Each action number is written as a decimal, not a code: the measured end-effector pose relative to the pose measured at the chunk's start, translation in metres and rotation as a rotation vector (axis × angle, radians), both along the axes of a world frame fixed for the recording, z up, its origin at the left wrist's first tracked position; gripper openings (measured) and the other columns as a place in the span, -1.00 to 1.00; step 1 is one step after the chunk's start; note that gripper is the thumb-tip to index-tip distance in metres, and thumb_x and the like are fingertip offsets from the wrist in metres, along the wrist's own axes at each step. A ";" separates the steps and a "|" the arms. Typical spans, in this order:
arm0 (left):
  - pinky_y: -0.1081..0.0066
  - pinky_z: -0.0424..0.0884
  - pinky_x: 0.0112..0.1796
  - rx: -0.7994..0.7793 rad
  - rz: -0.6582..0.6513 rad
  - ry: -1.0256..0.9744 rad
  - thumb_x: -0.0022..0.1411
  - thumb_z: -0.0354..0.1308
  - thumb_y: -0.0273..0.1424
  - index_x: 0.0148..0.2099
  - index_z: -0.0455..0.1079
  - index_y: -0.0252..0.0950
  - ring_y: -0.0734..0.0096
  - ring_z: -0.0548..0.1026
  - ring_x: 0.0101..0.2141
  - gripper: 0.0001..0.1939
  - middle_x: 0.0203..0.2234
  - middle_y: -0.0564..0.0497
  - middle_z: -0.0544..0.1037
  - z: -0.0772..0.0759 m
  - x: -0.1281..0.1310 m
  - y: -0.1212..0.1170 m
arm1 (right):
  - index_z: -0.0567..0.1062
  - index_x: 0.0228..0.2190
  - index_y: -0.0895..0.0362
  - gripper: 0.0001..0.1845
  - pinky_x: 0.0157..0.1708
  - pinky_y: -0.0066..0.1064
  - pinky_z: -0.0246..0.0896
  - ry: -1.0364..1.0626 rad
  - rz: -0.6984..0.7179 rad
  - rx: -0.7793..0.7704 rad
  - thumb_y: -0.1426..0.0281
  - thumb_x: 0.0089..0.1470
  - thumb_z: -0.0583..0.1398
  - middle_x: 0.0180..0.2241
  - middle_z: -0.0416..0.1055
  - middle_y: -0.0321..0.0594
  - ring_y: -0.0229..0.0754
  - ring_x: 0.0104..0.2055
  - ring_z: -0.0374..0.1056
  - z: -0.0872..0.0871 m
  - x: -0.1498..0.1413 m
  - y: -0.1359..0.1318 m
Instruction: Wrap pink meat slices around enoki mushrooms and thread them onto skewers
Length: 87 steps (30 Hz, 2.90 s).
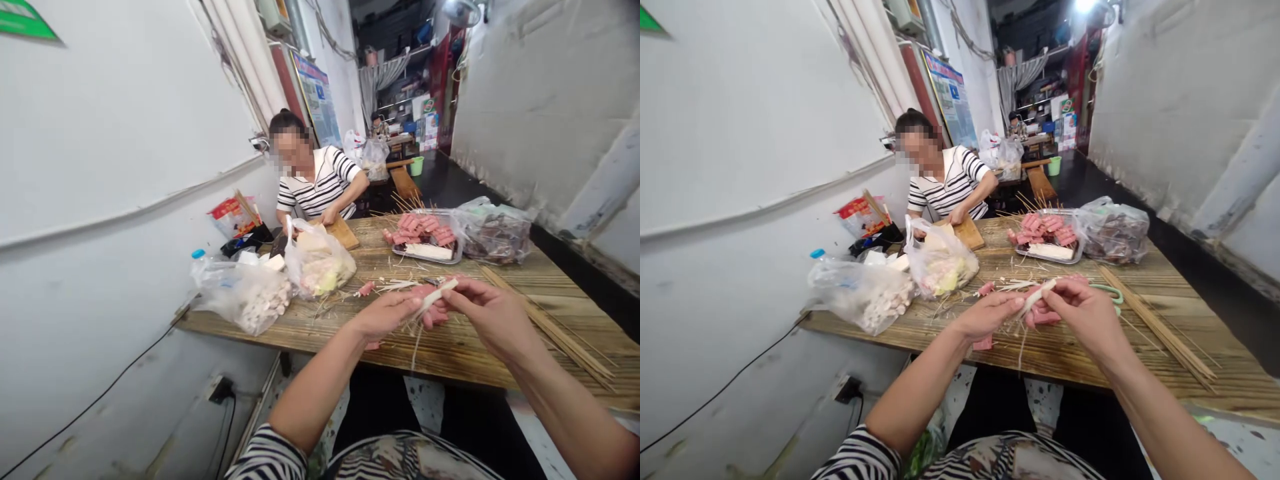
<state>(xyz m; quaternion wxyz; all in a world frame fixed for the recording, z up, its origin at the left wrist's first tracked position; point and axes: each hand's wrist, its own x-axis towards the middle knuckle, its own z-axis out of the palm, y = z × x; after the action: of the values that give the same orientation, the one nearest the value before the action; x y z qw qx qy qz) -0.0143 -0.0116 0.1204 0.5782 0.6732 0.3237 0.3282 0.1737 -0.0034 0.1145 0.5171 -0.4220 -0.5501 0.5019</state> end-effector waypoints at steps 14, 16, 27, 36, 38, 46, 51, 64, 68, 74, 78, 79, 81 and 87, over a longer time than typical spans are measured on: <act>0.12 -0.18 0.28 0.227 0.163 0.495 0.31 0.03 -0.40 -0.47 0.46 -0.34 0.49 0.50 -0.40 -0.68 -0.59 0.16 0.51 -0.001 -0.050 -0.002 | 0.50 -0.45 0.17 -0.84 -0.38 -0.34 0.01 -1.311 0.243 1.094 0.50 0.13 0.14 -0.49 0.37 -0.19 -0.17 -0.38 0.24 0.000 -0.045 0.011; 0.12 -0.04 0.26 0.251 0.206 0.474 0.28 0.09 -0.38 -0.36 0.55 -0.32 0.39 0.55 -0.28 -0.76 -0.49 0.10 0.60 0.000 -0.058 -0.003 | 0.48 -0.50 0.17 -0.80 -0.42 -0.37 -0.03 -1.333 0.331 0.979 0.52 0.13 0.14 -0.50 0.38 -0.19 -0.21 -0.42 0.26 0.000 -0.053 0.017; 0.44 0.47 -0.23 0.468 0.517 0.435 0.23 0.21 -0.41 -0.18 0.59 -0.21 0.35 0.60 -0.31 -0.84 -0.30 0.01 0.66 -0.014 -0.089 -0.027 | 0.50 -0.47 0.13 -0.71 -0.42 -0.40 0.10 -1.003 0.472 0.689 0.37 0.20 0.06 -0.48 0.47 -0.19 -0.21 -0.43 0.36 0.007 -0.089 0.022; 0.43 0.46 -0.27 0.524 0.898 0.236 0.35 0.01 -0.37 -0.09 0.54 -0.28 0.38 0.55 -0.36 -0.72 -0.31 -0.05 0.64 -0.054 -0.076 -0.037 | 0.41 -0.43 0.13 -0.53 -0.46 -0.41 0.37 -0.176 0.555 -0.100 -0.03 -0.12 0.28 -0.55 0.45 -0.29 -0.26 -0.53 0.40 -0.011 -0.123 0.019; 0.43 0.46 -0.25 0.481 0.939 0.169 0.36 0.01 -0.34 -0.08 0.53 -0.30 0.38 0.56 -0.34 -0.71 -0.30 -0.05 0.64 -0.060 -0.076 -0.037 | 0.40 -0.42 0.14 -0.49 -0.42 -0.39 0.42 -0.071 0.519 -0.144 -0.03 -0.18 0.33 -0.53 0.46 -0.29 -0.27 -0.51 0.42 -0.017 -0.130 0.016; 0.35 0.47 -0.17 0.510 0.902 0.151 0.35 0.03 -0.25 -0.02 0.52 -0.27 0.35 0.53 -0.25 -0.67 -0.26 -0.07 0.62 -0.062 -0.094 -0.039 | 0.42 -0.48 0.16 -0.53 -0.36 -0.36 0.49 0.096 0.516 -0.208 0.07 -0.25 0.40 -0.51 0.49 -0.26 -0.26 -0.48 0.45 -0.020 -0.140 0.013; 0.36 0.48 -0.22 0.597 0.754 0.275 0.33 0.06 -0.26 -0.13 0.57 -0.27 0.40 0.52 -0.34 -0.71 -0.36 -0.06 0.62 -0.060 -0.109 -0.039 | 0.40 -0.54 0.17 -0.51 -0.45 -0.42 0.45 0.055 0.563 -0.382 0.07 -0.33 0.44 -0.56 0.50 -0.21 -0.25 -0.52 0.45 -0.029 -0.142 0.020; 0.29 0.53 -0.12 0.291 0.574 0.191 0.19 0.24 -0.24 -0.23 0.60 -0.24 0.30 0.61 -0.20 -0.79 -0.22 -0.06 0.64 -0.106 -0.097 -0.032 | 0.44 -0.46 0.17 -0.59 -0.41 -0.37 0.33 -0.240 0.713 -0.174 0.06 -0.11 0.31 -0.54 0.49 -0.24 -0.22 -0.47 0.41 -0.085 -0.103 0.026; 0.34 0.52 -0.15 0.421 0.500 0.255 0.27 0.15 -0.27 -0.20 0.59 -0.26 0.36 0.61 -0.22 -0.77 -0.22 -0.10 0.64 -0.117 -0.103 -0.033 | 0.51 -0.46 0.15 -0.65 -0.32 -0.34 0.31 -0.445 0.608 0.124 0.10 0.08 0.19 -0.44 0.51 -0.19 -0.19 -0.39 0.40 -0.094 -0.095 0.023; 0.27 0.46 -0.13 0.720 0.474 0.393 0.29 0.12 -0.35 -0.23 0.57 -0.25 0.35 0.59 -0.26 -0.80 -0.29 -0.10 0.66 -0.131 -0.111 -0.033 | 0.54 -0.38 0.12 -0.70 -0.25 -0.37 0.31 -0.553 0.593 0.613 0.38 0.24 0.03 -0.35 0.51 -0.14 -0.20 -0.28 0.41 -0.103 -0.092 0.019; 0.28 0.47 -0.15 0.776 0.447 0.455 0.30 0.10 -0.39 -0.21 0.55 -0.25 0.35 0.58 -0.23 -0.82 -0.28 -0.10 0.65 -0.135 -0.112 -0.034 | 0.54 -0.27 0.10 -0.70 -0.21 -0.35 0.32 -0.632 0.598 0.824 0.45 0.24 0.01 -0.26 0.51 -0.11 -0.19 -0.21 0.40 -0.104 -0.089 0.018; 0.29 0.47 -0.15 0.794 0.432 0.468 0.30 0.09 -0.40 -0.19 0.55 -0.25 0.35 0.58 -0.23 -0.81 -0.26 -0.10 0.65 -0.135 -0.112 -0.034 | 0.54 -0.26 0.10 -0.70 -0.21 -0.33 0.32 -0.663 0.599 0.850 0.45 0.24 0.01 -0.26 0.50 -0.10 -0.18 -0.21 0.39 -0.104 -0.088 0.019; 0.29 0.47 -0.15 0.838 0.406 0.497 0.31 0.08 -0.42 -0.16 0.53 -0.27 0.34 0.58 -0.22 -0.81 -0.25 -0.11 0.64 -0.134 -0.112 -0.034 | 0.54 -0.26 0.12 -0.68 -0.20 -0.30 0.32 -0.740 0.612 0.900 0.46 0.25 -0.02 -0.28 0.48 -0.09 -0.16 -0.21 0.38 -0.104 -0.085 0.018; 0.27 0.45 -0.04 0.847 0.263 0.631 0.32 0.05 -0.42 -0.09 0.51 -0.26 0.32 0.55 -0.10 -0.78 -0.16 -0.14 0.62 -0.129 -0.114 -0.030 | 0.53 -0.22 0.19 -0.74 -0.18 -0.26 0.31 -0.955 0.565 1.085 0.34 0.22 0.08 -0.26 0.44 -0.06 -0.11 -0.21 0.34 -0.107 -0.083 0.012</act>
<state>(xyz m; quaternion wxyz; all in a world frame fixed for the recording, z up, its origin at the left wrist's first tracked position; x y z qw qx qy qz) -0.1287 -0.0421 -0.0084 0.0850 0.8670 0.4025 0.2813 0.0909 0.0082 0.0079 0.2105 -0.1240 -0.9689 0.0386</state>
